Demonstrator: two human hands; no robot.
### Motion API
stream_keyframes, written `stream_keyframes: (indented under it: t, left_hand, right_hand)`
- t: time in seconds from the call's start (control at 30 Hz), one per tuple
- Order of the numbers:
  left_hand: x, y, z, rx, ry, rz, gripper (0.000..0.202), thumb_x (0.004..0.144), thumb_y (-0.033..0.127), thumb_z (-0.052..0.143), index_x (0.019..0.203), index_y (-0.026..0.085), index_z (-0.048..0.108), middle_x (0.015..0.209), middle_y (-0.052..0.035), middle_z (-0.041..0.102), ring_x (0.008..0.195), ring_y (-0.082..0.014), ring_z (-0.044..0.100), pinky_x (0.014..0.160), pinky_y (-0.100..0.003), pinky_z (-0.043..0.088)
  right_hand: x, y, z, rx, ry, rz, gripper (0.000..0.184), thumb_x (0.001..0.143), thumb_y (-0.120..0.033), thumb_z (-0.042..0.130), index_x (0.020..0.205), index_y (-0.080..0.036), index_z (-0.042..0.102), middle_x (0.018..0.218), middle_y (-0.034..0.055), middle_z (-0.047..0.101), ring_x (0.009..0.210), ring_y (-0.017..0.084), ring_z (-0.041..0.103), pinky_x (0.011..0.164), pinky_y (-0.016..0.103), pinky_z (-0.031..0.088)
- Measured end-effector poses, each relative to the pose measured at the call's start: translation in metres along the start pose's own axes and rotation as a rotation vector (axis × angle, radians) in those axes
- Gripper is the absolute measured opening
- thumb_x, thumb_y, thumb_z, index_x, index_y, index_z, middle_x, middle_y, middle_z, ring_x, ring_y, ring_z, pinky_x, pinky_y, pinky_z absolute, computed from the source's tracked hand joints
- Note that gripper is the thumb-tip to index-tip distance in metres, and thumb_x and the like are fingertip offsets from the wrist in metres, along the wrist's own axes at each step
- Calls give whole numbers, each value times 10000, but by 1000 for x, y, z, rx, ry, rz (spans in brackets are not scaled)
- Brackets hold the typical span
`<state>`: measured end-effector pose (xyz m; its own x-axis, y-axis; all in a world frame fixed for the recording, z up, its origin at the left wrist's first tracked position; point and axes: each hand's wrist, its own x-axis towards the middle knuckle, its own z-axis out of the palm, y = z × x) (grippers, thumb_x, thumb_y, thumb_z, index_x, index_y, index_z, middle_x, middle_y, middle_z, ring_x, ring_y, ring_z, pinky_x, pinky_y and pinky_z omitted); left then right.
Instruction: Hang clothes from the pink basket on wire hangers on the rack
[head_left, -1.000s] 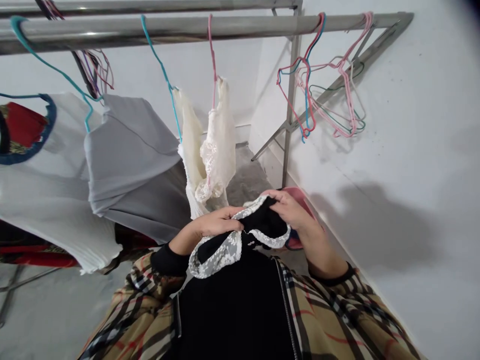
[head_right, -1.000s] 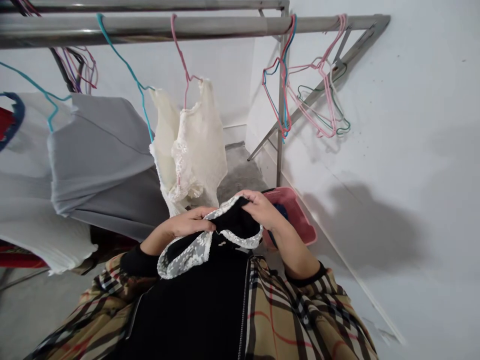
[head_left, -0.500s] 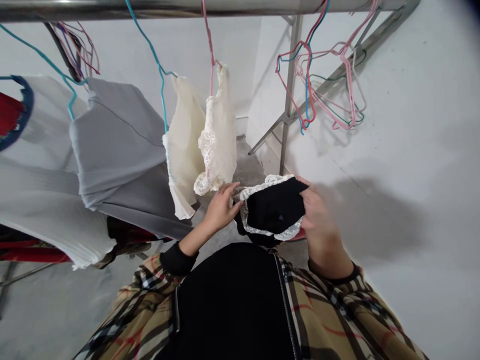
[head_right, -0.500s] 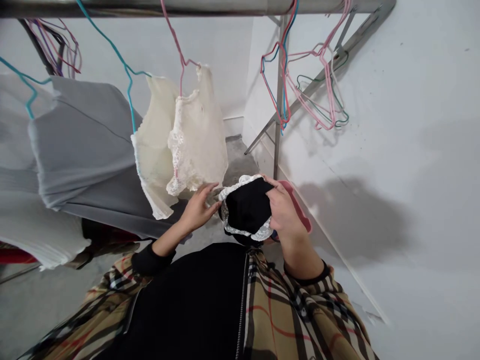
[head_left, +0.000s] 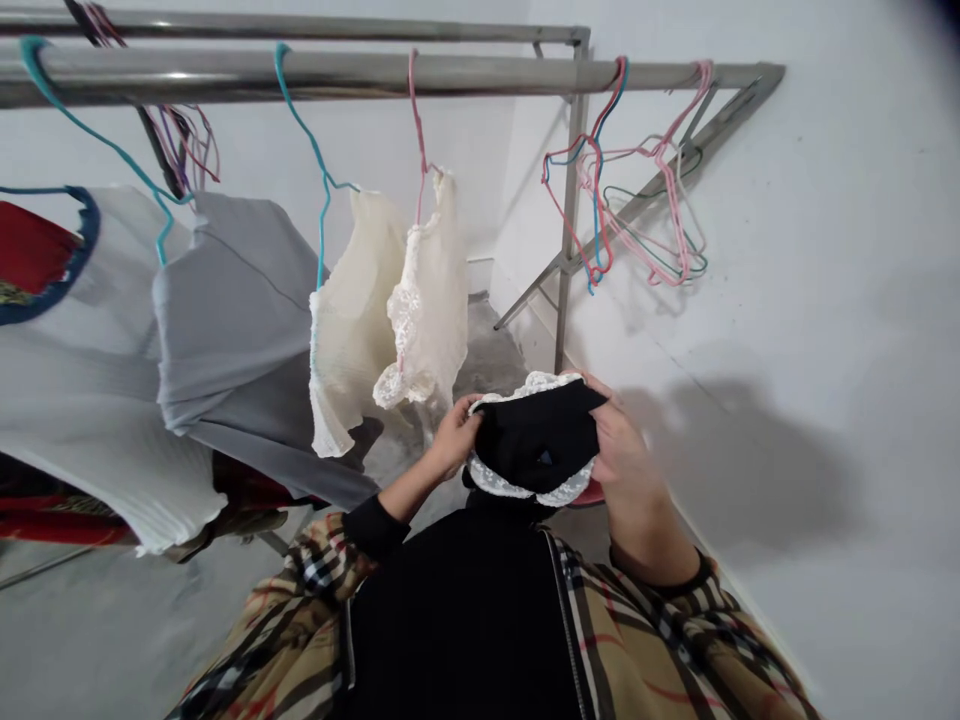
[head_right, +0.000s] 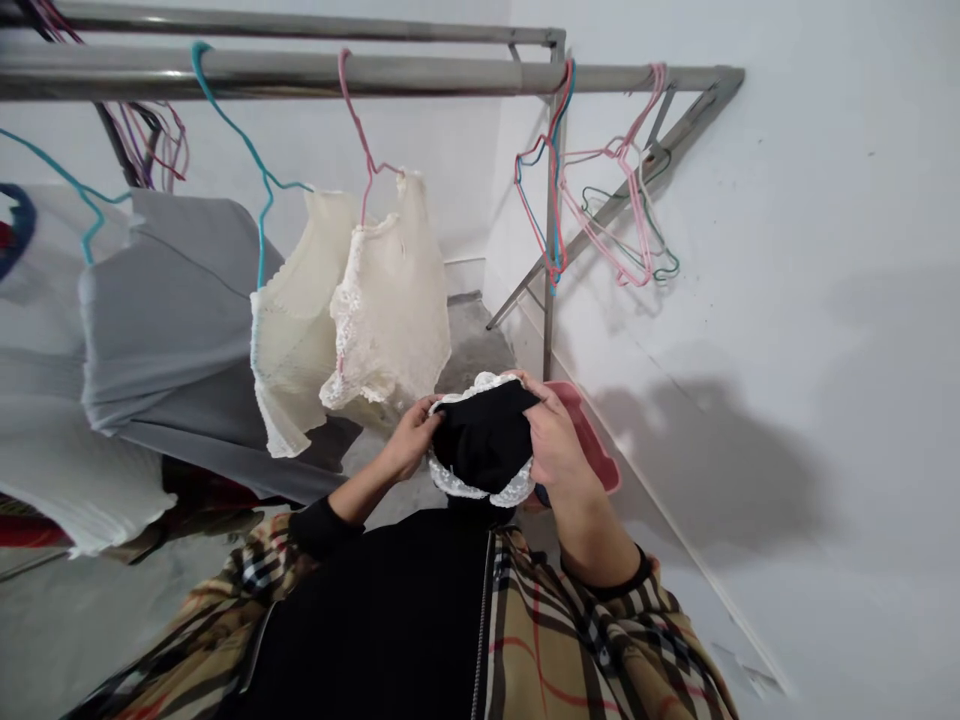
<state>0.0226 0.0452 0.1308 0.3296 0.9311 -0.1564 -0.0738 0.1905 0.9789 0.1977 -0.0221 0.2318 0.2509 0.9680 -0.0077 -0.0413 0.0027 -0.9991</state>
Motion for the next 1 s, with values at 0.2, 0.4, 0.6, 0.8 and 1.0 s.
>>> stream_keyframes:
  t: [0.2, 0.4, 0.6, 0.8, 1.0]
  left_hand:
    - [-18, 50, -20, -169, -336, -272, 369, 641, 362, 826, 868, 115, 673, 678, -9, 666, 592, -110, 591, 611, -217, 450]
    - [-46, 96, -38, -249, -276, -260, 330, 660, 385, 816, 804, 122, 679, 678, -26, 686, 596, -120, 623, 609, -217, 488]
    - [-61, 108, -33, -279, -246, -177, 291, 695, 385, 792, 715, 129, 656, 566, 18, 599, 486, -70, 527, 485, -165, 406]
    - [-61, 98, -31, -232, -266, -168, 296, 716, 398, 774, 715, 131, 646, 580, 14, 601, 495, -75, 528, 494, -174, 415]
    - [-64, 94, -35, -248, -246, -167, 292, 732, 403, 764, 743, 131, 657, 618, -2, 637, 539, -92, 569, 537, -187, 445]
  right_hand:
    - [18, 9, -22, 67, 24, -27, 184, 766, -357, 594, 924, -264, 603, 881, 8, 688, 829, 205, 650, 735, 327, 507]
    - [43, 21, -56, -265, -238, 69, 254, 729, -333, 659, 939, -189, 651, 782, -15, 659, 693, 140, 589, 643, 258, 456]
    - [95, -34, -75, -562, 74, -328, 315, 784, -458, 627, 900, -167, 654, 796, 26, 638, 688, 141, 559, 678, 295, 471]
    - [184, -62, -58, -946, 521, -512, 285, 755, -340, 627, 982, -167, 632, 894, 74, 639, 867, 227, 580, 843, 398, 469]
    - [212, -67, -42, -890, 480, -476, 243, 867, -291, 438, 931, -154, 627, 845, 92, 642, 858, 242, 589, 823, 395, 457]
